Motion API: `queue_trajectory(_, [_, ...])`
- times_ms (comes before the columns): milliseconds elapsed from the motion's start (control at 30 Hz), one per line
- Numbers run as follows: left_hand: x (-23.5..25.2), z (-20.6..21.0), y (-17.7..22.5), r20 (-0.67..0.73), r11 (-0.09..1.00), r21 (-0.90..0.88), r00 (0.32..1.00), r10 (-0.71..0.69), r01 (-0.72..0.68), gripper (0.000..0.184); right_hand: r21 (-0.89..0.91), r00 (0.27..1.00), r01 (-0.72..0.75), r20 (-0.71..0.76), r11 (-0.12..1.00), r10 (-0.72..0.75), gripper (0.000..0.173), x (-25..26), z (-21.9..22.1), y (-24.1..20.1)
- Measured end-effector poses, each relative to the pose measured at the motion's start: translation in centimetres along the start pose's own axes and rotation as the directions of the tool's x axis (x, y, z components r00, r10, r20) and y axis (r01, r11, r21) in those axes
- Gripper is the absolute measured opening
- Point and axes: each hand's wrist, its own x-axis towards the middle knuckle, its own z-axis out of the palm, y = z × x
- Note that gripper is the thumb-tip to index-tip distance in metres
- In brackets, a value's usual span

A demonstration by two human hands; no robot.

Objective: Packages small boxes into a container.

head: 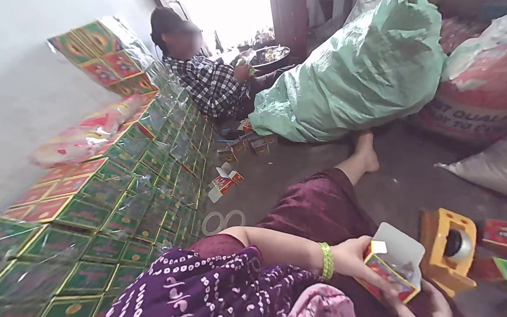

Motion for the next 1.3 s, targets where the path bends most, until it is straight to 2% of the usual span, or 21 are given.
queue_trajectory(100, [-0.1, -0.1, 0.1, -0.002, 1.000, 0.018, 1.000, 0.000, 0.000, 0.093, -0.010, 0.998, -0.058, 0.026, 0.998, 0.058, 0.082, -0.2, 0.3, -3.4])
queue_trajectory(700, [-0.7, -0.5, 0.4, -0.020, 1.000, 0.008, 1.000, -0.023, 0.023, 0.093, -0.033, 0.998, -0.031, 0.059, 0.999, 0.033, 0.083, 0.3, 0.5, -3.0])
queue_trajectory(867, [-1.2, 0.0, 2.7, -0.015, 0.996, 0.044, 0.997, -0.074, 0.074, 0.090, -0.047, 0.999, 0.002, 0.032, 0.999, 0.000, 0.080, 0.3, 0.4, -2.5])
queue_trajectory(1067, [-0.3, -0.4, 0.1, -0.005, 1.000, -0.009, 1.000, -0.030, 0.029, 0.090, -0.009, 0.997, -0.026, 0.068, 1.000, 0.026, 0.079, 0.4, 0.3, -3.0])
queue_trajectory(1300, [-0.2, -0.3, 0.4, -0.043, 0.999, 0.037, 0.998, -0.036, 0.038, 0.097, -0.091, 0.998, 0.000, 0.059, 0.996, 0.005, 0.083, 0.1, -0.1, -3.2])
